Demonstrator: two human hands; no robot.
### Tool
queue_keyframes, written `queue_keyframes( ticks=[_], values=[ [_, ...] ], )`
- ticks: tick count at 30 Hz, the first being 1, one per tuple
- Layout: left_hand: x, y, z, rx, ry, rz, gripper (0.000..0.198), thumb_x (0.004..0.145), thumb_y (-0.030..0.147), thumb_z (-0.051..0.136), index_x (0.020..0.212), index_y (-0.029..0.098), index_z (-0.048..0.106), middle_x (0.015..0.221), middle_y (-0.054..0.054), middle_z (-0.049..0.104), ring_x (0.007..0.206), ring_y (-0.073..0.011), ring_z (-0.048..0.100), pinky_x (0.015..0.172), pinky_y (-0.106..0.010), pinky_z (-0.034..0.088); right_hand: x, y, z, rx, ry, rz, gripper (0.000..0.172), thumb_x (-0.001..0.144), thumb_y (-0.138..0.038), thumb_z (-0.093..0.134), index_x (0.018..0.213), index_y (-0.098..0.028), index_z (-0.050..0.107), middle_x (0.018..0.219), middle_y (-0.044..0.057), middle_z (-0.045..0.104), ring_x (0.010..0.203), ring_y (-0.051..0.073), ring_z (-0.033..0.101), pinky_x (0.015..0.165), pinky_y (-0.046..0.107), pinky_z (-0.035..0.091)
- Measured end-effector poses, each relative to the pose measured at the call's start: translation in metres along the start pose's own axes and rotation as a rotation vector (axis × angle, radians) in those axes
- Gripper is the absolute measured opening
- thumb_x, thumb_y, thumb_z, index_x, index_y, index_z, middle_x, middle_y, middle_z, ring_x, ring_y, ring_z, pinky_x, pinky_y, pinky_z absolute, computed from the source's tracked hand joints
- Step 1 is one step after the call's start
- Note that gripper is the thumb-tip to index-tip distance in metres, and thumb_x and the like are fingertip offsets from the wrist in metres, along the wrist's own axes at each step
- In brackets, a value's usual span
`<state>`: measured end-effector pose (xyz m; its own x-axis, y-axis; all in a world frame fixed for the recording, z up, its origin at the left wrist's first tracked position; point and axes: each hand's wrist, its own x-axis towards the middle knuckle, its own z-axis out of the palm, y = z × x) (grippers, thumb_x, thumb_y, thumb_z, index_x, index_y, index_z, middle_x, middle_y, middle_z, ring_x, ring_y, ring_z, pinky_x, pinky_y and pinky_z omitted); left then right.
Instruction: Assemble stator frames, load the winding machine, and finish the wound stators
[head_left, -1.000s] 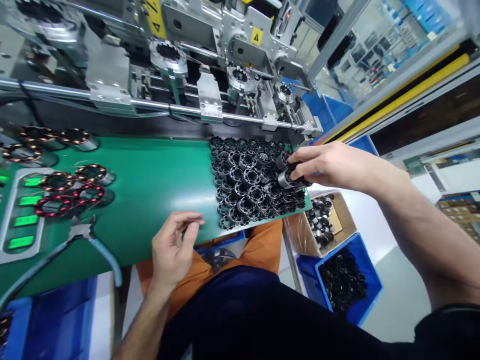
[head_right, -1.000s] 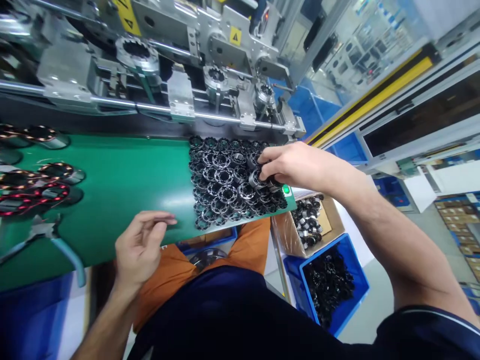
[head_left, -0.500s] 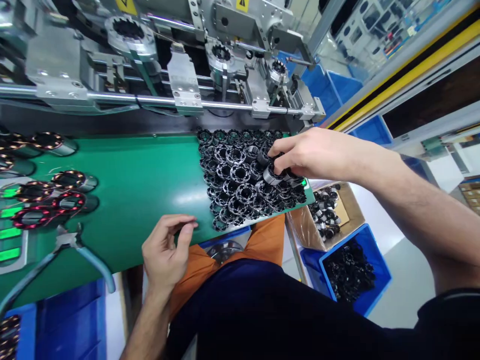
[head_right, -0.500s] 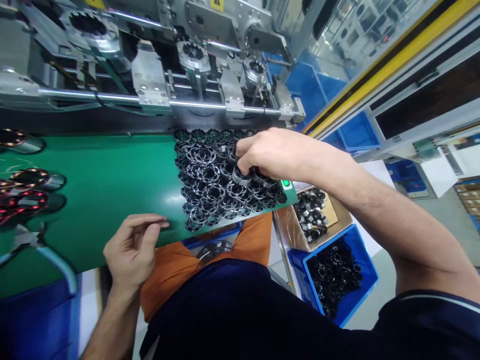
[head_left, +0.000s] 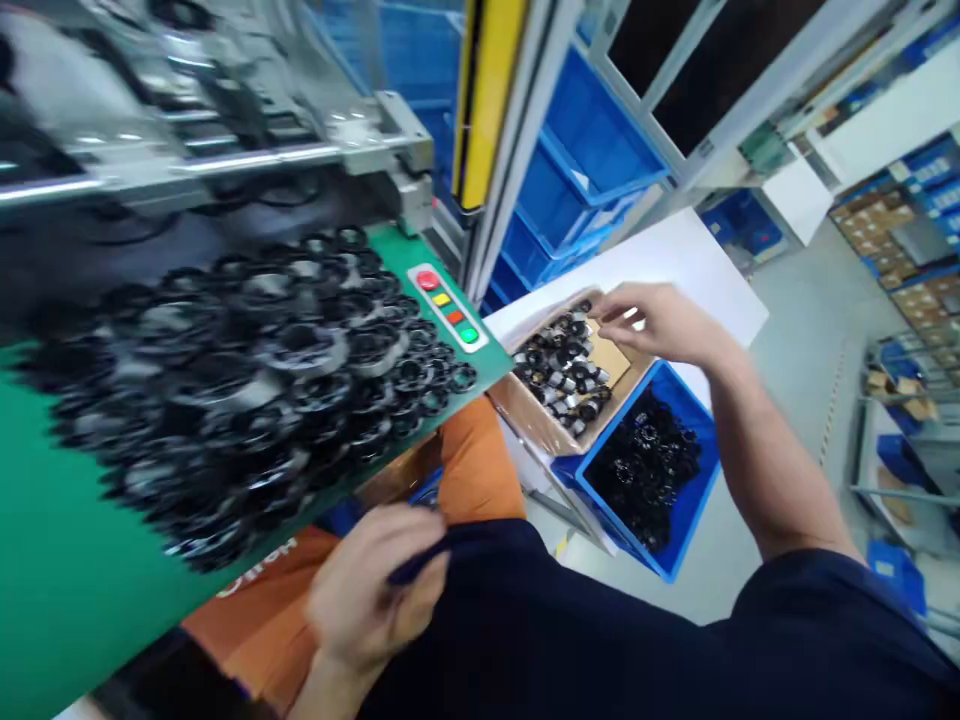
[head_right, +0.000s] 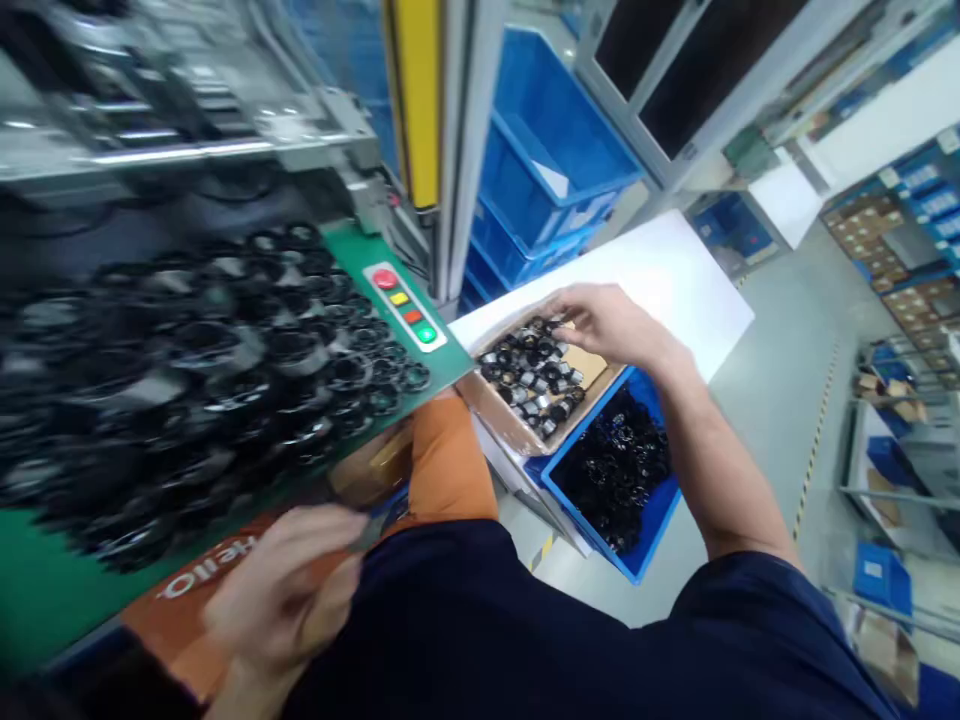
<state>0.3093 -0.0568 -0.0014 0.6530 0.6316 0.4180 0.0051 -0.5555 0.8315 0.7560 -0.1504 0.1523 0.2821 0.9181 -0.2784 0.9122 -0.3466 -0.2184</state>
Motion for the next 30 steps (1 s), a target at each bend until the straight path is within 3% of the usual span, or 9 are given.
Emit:
queue_keyframes(
  ticks=[3,7,10,12,18,22,24,27,30],
  values=[
    [0.066,0.007,0.096,0.046,-0.245,0.159,0.006,0.121,0.027,0.071,0.124,0.029,0.076,0.115,-0.002,0.089,0.109,-0.0243,0.089,0.1,-0.04,0.075,-0.012,0.08,0.078,-0.023,-0.121,0.236,0.031,0.115,-0.038,0.087,0.136,-0.015,0.085,0.131,0.015,0.088,0.111,0.029,0.087,0.104,0.052,0.076],
    [0.154,-0.006,0.228,0.276,-0.598,0.179,0.017,0.122,0.024,0.068,0.13,0.021,0.082,0.134,-0.013,0.086,0.13,-0.0327,0.08,0.113,-0.048,0.066,-0.024,0.128,0.156,0.033,-0.229,0.332,0.045,0.119,-0.047,0.085,0.153,-0.02,0.078,0.152,0.013,0.08,0.13,0.029,0.083,0.111,0.052,0.075],
    [0.193,-0.016,0.297,0.414,-0.808,0.241,0.025,0.116,0.017,0.074,0.138,0.015,0.084,0.148,-0.02,0.081,0.144,-0.0382,0.071,0.118,-0.05,0.06,-0.026,0.146,0.184,0.087,-0.232,0.332,0.048,0.118,-0.047,0.086,0.157,-0.02,0.076,0.157,0.014,0.079,0.135,0.031,0.082,0.115,0.055,0.074],
    [0.205,-0.019,0.323,0.495,-0.929,0.28,0.028,0.111,0.009,0.073,0.137,0.012,0.084,0.151,-0.023,0.079,0.149,-0.0395,0.069,0.12,-0.05,0.057,-0.023,0.159,0.194,0.12,-0.224,0.325,0.05,0.118,-0.047,0.086,0.158,-0.02,0.076,0.158,0.014,0.078,0.137,0.032,0.081,0.116,0.056,0.073],
    [0.217,-0.017,0.337,0.666,-1.123,0.319,0.038,0.113,0.006,0.062,0.144,0.013,0.083,0.154,-0.023,0.075,0.149,-0.0396,0.072,0.112,-0.047,0.06,-0.006,0.199,0.198,0.192,-0.218,0.26,0.05,0.117,-0.049,0.087,0.156,-0.02,0.076,0.152,0.013,0.08,0.131,0.03,0.082,0.115,0.055,0.073],
    [0.226,-0.015,0.339,0.721,-1.174,0.296,0.042,0.116,0.01,0.059,0.15,0.016,0.082,0.152,-0.021,0.074,0.137,-0.0387,0.079,0.105,-0.046,0.064,-0.003,0.22,0.188,0.166,-0.096,0.251,0.036,0.116,-0.038,0.083,0.146,-0.018,0.079,0.147,0.015,0.081,0.132,0.033,0.078,0.12,0.057,0.066],
    [0.228,-0.014,0.341,0.74,-1.175,0.276,0.043,0.113,0.011,0.063,0.152,0.012,0.08,0.153,-0.023,0.073,0.134,-0.0402,0.08,0.107,-0.047,0.066,-0.005,0.222,0.186,0.128,-0.025,0.299,0.025,0.112,-0.026,0.078,0.134,-0.017,0.08,0.143,0.02,0.08,0.13,0.037,0.075,0.117,0.057,0.064],
    [0.229,-0.014,0.338,0.755,-1.156,0.243,0.042,0.113,0.016,0.065,0.152,0.009,0.078,0.154,-0.025,0.073,0.129,-0.0412,0.083,0.109,-0.051,0.067,-0.009,0.21,0.188,0.088,0.046,0.335,0.029,0.105,-0.018,0.072,0.133,-0.015,0.078,0.151,0.026,0.075,0.14,0.045,0.067,0.118,0.059,0.059],
    [0.234,-0.019,0.328,0.603,-0.972,0.113,0.038,0.111,0.024,0.071,0.147,0.016,0.081,0.141,-0.017,0.081,0.12,-0.0358,0.084,0.112,-0.05,0.068,-0.011,0.186,0.195,0.097,0.062,0.266,0.04,0.104,-0.021,0.074,0.144,-0.018,0.074,0.162,0.022,0.072,0.15,0.044,0.063,0.12,0.055,0.056]
  ],
)
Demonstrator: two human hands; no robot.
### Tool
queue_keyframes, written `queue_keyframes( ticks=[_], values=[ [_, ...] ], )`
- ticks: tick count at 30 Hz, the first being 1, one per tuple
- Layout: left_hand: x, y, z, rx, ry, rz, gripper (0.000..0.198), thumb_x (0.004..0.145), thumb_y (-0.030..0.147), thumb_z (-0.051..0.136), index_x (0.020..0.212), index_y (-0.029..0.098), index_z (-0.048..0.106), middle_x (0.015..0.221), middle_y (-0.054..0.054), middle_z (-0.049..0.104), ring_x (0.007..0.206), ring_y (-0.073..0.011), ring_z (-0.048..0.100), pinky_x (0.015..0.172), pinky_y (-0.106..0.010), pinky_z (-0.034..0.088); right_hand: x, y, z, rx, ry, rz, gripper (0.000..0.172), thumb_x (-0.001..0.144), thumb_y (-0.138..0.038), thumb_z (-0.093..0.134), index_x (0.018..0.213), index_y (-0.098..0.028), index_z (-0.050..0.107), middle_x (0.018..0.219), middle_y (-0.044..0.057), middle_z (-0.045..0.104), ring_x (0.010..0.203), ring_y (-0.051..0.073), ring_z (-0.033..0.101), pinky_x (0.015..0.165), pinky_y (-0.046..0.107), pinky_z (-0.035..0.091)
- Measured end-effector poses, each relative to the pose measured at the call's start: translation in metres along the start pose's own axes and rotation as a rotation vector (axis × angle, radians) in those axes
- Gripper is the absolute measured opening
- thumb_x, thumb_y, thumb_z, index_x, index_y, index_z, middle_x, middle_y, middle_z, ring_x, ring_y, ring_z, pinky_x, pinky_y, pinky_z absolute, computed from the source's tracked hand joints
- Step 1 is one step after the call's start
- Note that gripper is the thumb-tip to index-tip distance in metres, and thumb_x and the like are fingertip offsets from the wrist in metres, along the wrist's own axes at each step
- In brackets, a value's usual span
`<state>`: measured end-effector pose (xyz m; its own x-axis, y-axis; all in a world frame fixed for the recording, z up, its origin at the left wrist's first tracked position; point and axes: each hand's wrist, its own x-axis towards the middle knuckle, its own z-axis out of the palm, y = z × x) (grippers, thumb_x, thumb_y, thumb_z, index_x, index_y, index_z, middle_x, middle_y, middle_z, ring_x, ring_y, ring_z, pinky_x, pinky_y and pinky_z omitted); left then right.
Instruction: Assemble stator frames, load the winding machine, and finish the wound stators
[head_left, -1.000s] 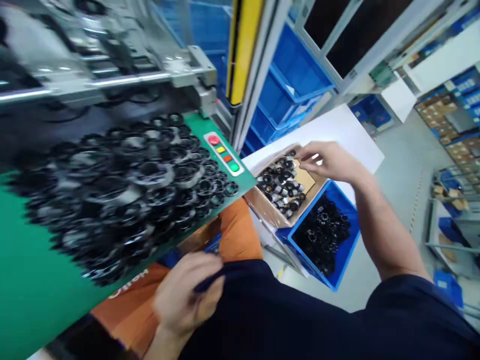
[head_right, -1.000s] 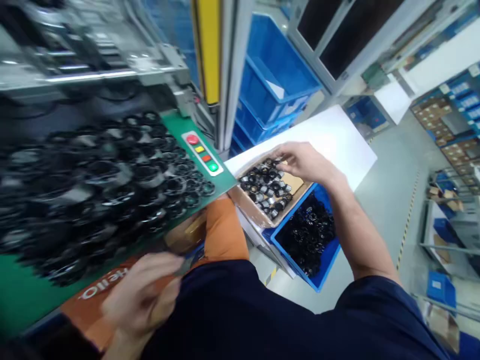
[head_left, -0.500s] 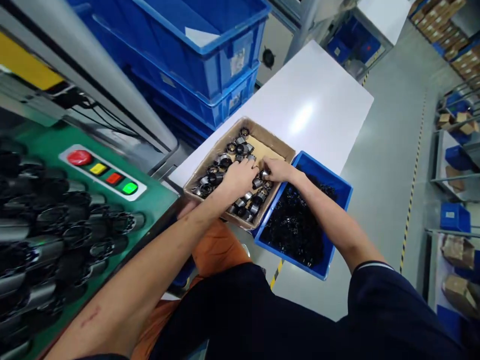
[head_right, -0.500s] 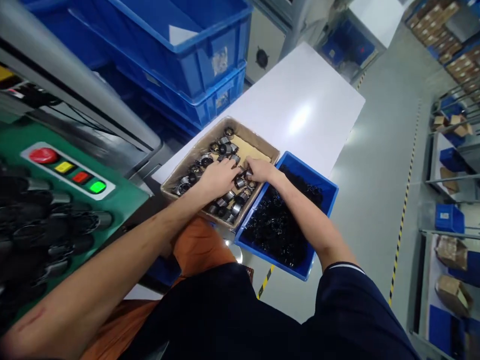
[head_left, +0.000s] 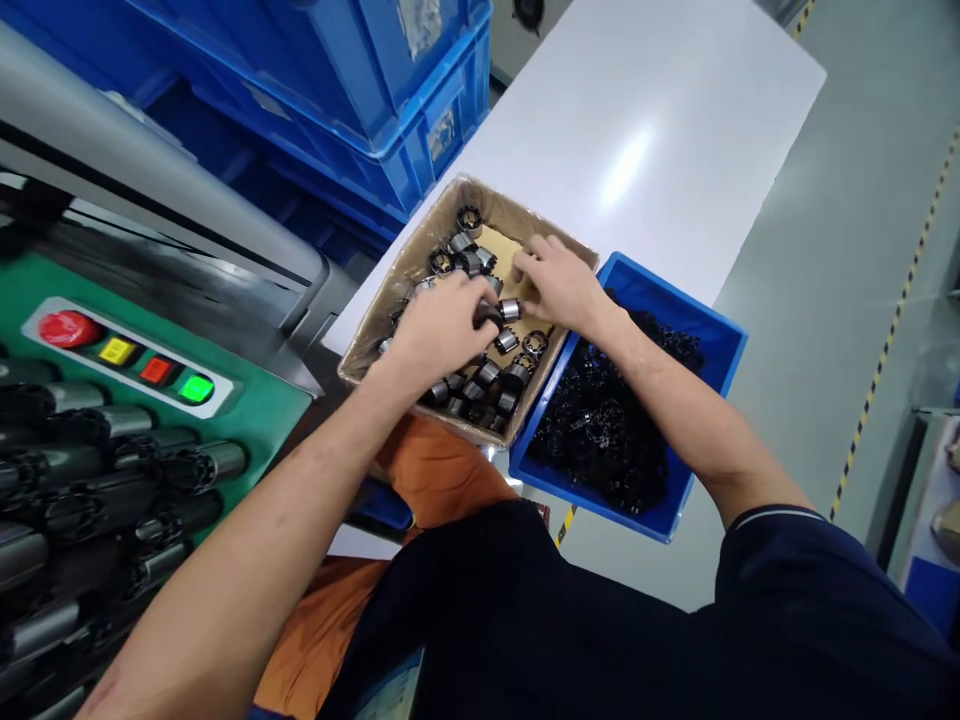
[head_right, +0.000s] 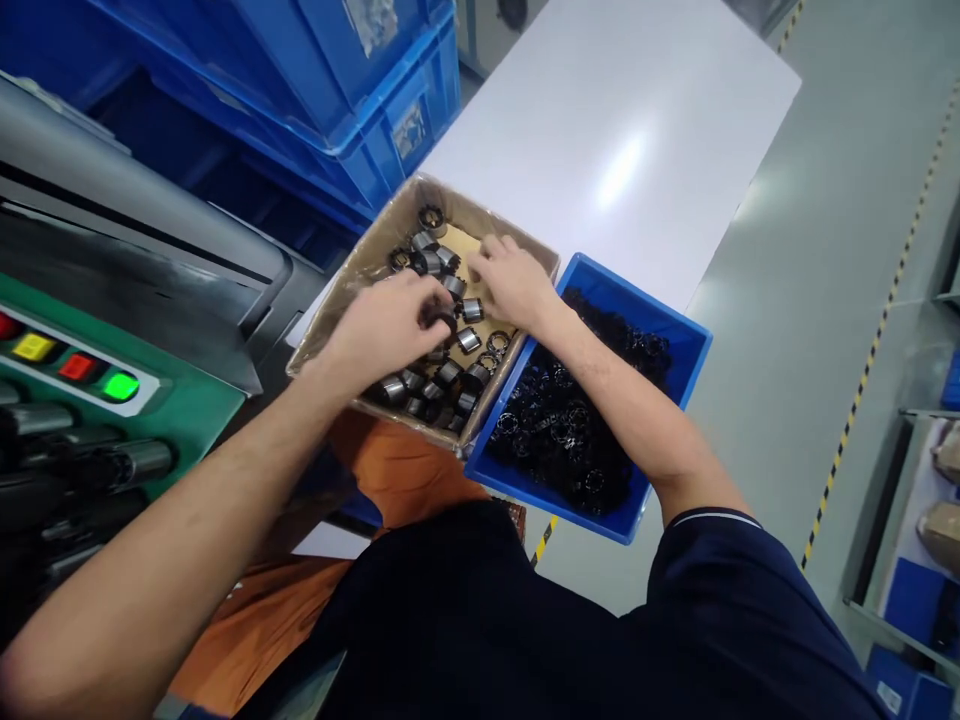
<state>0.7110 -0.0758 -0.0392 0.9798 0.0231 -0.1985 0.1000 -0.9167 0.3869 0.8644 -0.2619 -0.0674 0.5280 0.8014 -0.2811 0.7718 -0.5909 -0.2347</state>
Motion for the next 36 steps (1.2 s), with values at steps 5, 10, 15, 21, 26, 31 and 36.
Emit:
queue_keyframes(
  ticks=[5,10,15,21,26,31,36],
  values=[
    [0.004,-0.021,-0.013,-0.53,0.208,-0.251,0.034,0.096,0.014,0.076,0.127,0.022,0.086,0.114,-0.005,0.089,0.092,-0.023,0.085,0.094,-0.034,0.069,-0.002,-0.025,0.012,0.001,-0.116,-0.055,0.052,0.103,-0.017,0.075,0.155,-0.018,0.072,0.142,0.015,0.086,0.13,0.037,0.078,0.104,0.043,0.058],
    [0.029,-0.017,-0.007,-0.552,0.176,-0.239,0.038,0.095,0.014,0.074,0.128,0.024,0.09,0.118,-0.006,0.092,0.096,-0.026,0.086,0.105,-0.041,0.071,-0.008,-0.015,0.001,-0.114,-0.1,0.075,0.052,0.101,-0.026,0.082,0.152,-0.016,0.077,0.147,0.022,0.085,0.124,0.041,0.08,0.101,0.046,0.059],
    [0.079,0.017,0.016,-0.192,0.072,-0.184,0.027,0.101,0.01,0.077,0.124,0.016,0.09,0.127,-0.013,0.089,0.129,-0.0313,0.079,0.131,-0.049,0.058,-0.008,-0.003,-0.007,-0.213,-0.063,0.213,0.052,0.098,-0.021,0.085,0.148,-0.01,0.078,0.135,0.023,0.088,0.121,0.041,0.081,0.117,0.057,0.057],
    [0.086,0.038,0.025,-0.114,0.052,-0.144,0.035,0.115,0.009,0.066,0.146,0.015,0.081,0.144,-0.013,0.084,0.132,-0.0269,0.075,0.124,-0.043,0.058,-0.018,-0.004,-0.008,-0.184,-0.012,0.266,0.065,0.102,-0.029,0.086,0.161,-0.006,0.069,0.144,0.026,0.084,0.133,0.044,0.076,0.12,0.059,0.057],
    [0.041,0.028,0.021,-0.062,0.107,-0.061,0.028,0.113,0.018,0.074,0.14,0.021,0.08,0.154,-0.014,0.078,0.151,-0.0399,0.071,0.126,-0.05,0.059,-0.035,-0.011,-0.008,-0.089,-0.089,0.129,0.026,0.099,-0.026,0.086,0.124,-0.018,0.089,0.129,0.014,0.086,0.128,0.039,0.077,0.122,0.058,0.058],
    [0.012,0.021,0.03,0.078,0.027,0.036,0.032,0.11,0.023,0.08,0.14,0.013,0.085,0.153,-0.021,0.078,0.157,-0.0464,0.065,0.134,-0.061,0.054,-0.03,-0.02,0.006,-0.074,-0.17,0.129,0.021,0.092,-0.017,0.086,0.112,-0.021,0.093,0.102,0.008,0.085,0.108,0.033,0.078,0.107,0.05,0.064],
    [0.006,0.021,0.038,0.244,-0.077,0.15,0.038,0.111,0.014,0.072,0.146,0.01,0.085,0.163,-0.026,0.072,0.164,-0.0478,0.06,0.132,-0.062,0.054,-0.021,-0.02,0.01,-0.107,-0.041,0.263,0.026,0.098,-0.017,0.073,0.118,-0.016,0.09,0.117,0.017,0.088,0.112,0.037,0.079,0.102,0.05,0.064]
  ],
)
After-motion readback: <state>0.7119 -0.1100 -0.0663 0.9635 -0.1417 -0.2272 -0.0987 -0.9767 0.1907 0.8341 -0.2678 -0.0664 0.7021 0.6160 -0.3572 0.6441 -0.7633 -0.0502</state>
